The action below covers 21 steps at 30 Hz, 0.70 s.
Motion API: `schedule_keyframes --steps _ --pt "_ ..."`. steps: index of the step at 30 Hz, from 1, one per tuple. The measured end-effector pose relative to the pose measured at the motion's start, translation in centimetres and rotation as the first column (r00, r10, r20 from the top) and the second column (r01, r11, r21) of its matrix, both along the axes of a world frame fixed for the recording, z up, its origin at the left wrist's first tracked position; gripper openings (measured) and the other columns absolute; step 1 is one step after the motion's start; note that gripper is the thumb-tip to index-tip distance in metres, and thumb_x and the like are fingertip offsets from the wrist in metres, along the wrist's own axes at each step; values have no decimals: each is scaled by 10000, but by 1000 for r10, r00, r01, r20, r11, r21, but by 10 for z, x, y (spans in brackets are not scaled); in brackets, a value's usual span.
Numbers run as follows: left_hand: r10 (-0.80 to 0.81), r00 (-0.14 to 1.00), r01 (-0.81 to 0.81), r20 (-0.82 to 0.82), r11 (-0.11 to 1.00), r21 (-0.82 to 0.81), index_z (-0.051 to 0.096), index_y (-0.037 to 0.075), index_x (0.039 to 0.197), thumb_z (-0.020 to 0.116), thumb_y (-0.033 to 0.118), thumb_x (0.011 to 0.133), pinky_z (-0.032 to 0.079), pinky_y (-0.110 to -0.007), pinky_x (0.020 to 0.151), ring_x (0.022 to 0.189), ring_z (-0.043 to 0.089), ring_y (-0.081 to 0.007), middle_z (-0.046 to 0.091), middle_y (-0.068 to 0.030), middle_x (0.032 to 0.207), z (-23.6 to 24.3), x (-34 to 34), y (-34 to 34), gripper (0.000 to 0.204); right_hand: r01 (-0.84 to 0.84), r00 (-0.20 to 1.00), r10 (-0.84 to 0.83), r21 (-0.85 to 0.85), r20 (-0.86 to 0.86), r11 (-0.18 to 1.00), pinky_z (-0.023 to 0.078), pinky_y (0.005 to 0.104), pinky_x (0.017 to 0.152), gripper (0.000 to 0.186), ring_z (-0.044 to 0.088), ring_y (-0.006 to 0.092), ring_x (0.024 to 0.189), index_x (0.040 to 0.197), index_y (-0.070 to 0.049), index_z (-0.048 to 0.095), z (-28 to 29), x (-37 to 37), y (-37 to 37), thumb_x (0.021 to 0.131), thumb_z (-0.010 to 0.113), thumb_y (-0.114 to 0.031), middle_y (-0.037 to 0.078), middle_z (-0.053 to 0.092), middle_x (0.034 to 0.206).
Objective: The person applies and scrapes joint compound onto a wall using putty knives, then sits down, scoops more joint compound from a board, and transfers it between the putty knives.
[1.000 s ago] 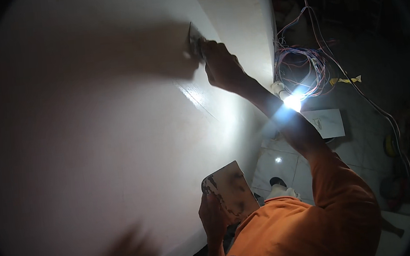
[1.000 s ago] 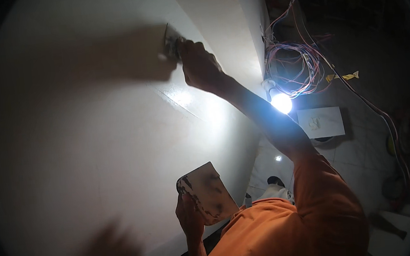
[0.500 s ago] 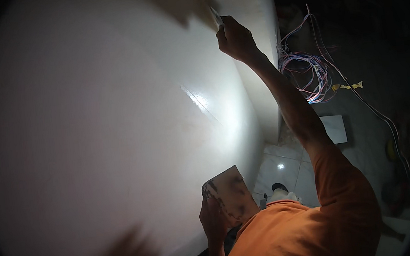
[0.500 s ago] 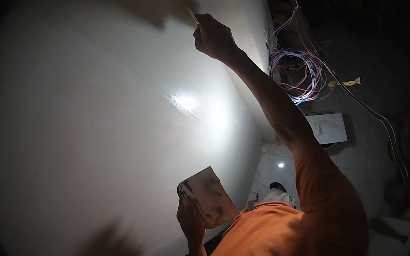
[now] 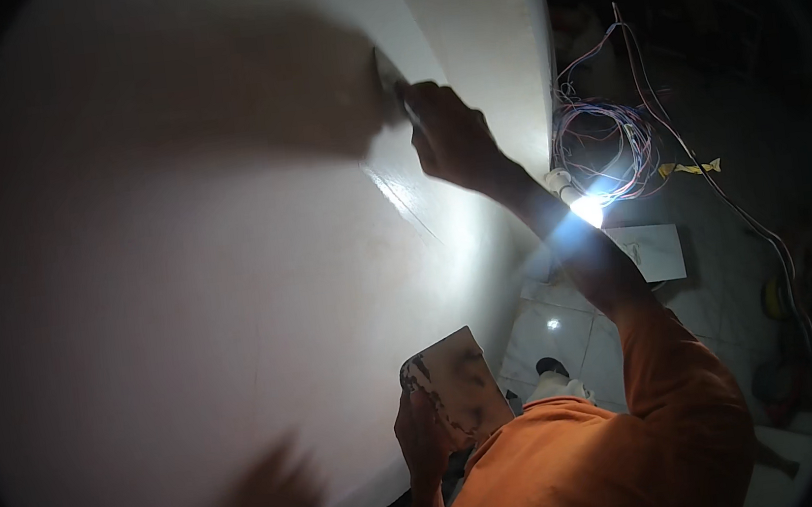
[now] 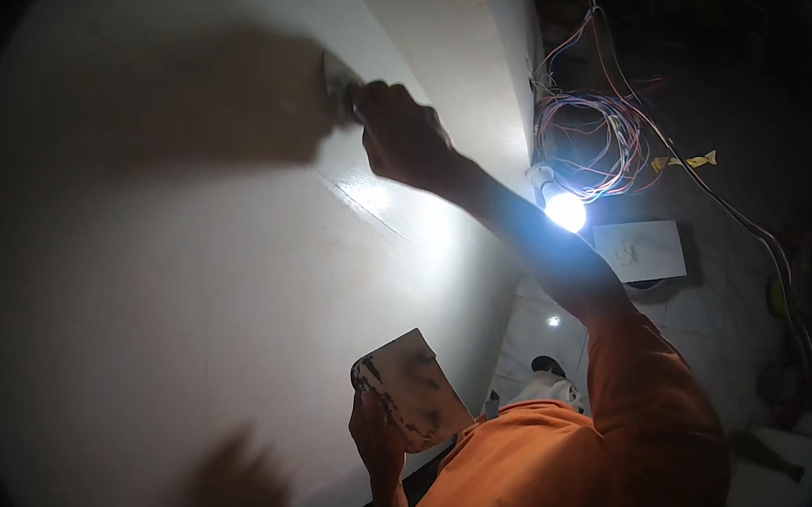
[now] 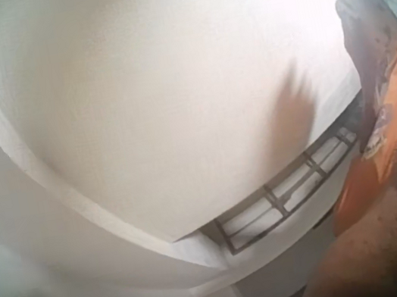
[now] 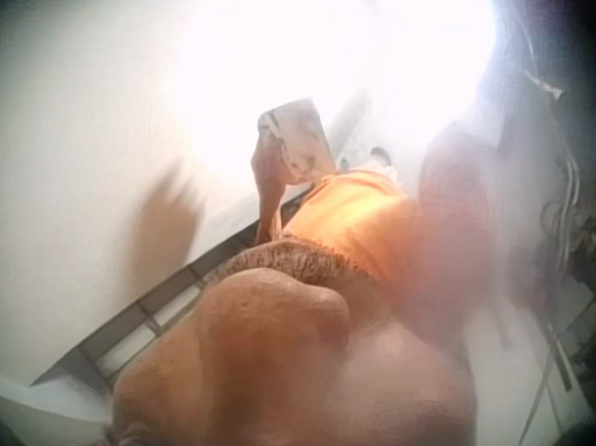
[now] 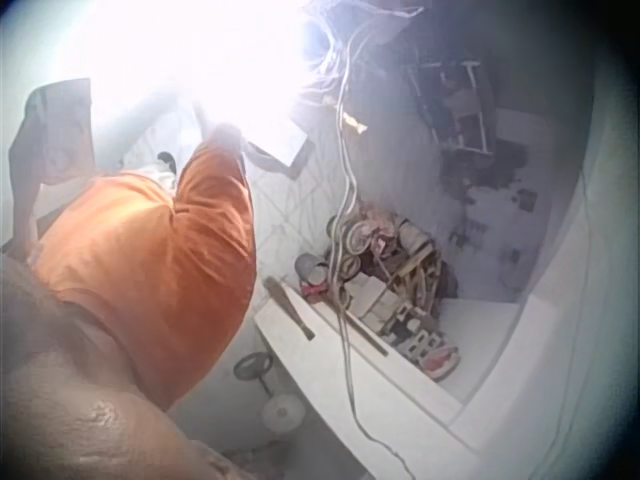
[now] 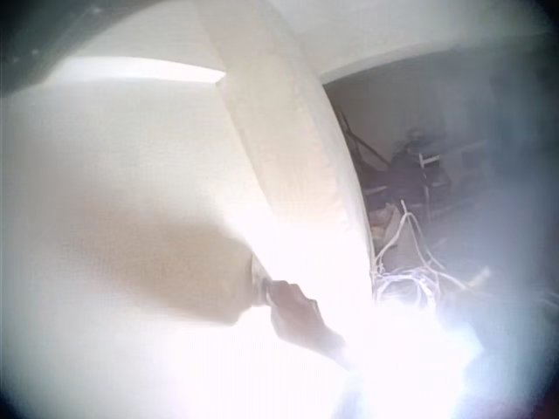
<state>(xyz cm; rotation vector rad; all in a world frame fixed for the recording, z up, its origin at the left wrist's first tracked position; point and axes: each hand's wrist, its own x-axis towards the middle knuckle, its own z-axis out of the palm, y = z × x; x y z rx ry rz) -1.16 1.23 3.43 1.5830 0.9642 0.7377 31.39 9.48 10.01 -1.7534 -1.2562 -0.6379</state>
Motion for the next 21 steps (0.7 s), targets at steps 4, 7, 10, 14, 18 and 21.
schedule_keyframes --steps 4,7,10,14,18,21 --pt "-32 997 35 -65 999 38 540 -33 1070 345 294 991 445 -286 766 855 550 -147 593 -85 938 4 1 -1 389 -158 964 142 59 224 986 543 380 671 572 554 291 922 1283 7 435 -39 -34 -27 728 568 -36 158 528 1072" --pt "-17 1000 17 8 1000 -1 542 -32 1063 345 289 990 443 -283 751 839 544 -143 593 -80 928 7 2 -2 383 -370 883 343 25 322 929 539 360 679 496 579 245 941 1267 -10 467 -38 -26 -52 780 558 -31 122 572 1070" --pt "-26 1000 25 7 999 37 541 -33 1063 349 284 988 440 -283 744 834 541 -142 593 -79 924 1 -1 -1 379 -305 857 356 191 -372 933 492 370 604 191 601 303 615 1074 -10 518 2 -15 -64 911 459 -92 150 575 730" --pt "-30 998 31 -63 999 18 543 -32 1065 352 288 985 442 -281 757 844 541 -139 592 -77 927 3 -1 -4 381 8 976 47 249 -214 968 471 450 656 204 596 387 687 919 34 520 38 58 -27 882 463 -158 225 577 731" --pt "17 1000 -17 2 999 31 545 -31 1061 353 297 982 444 -279 765 843 545 -140 593 -74 927 10 2 -8 387 61 971 -48 52 -233 997 501 439 789 338 633 344 845 1122 63 519 68 78 -4 845 462 -122 217 627 920" --pt "11 1000 -12 2 999 32 546 -30 1067 356 305 982 443 -279 771 844 549 -144 594 -76 932 4 -2 -6 394 88 986 -73 99 -152 991 485 454 732 265 618 370 779 1018 44 532 70 86 10 870 443 -157 232 615 822"
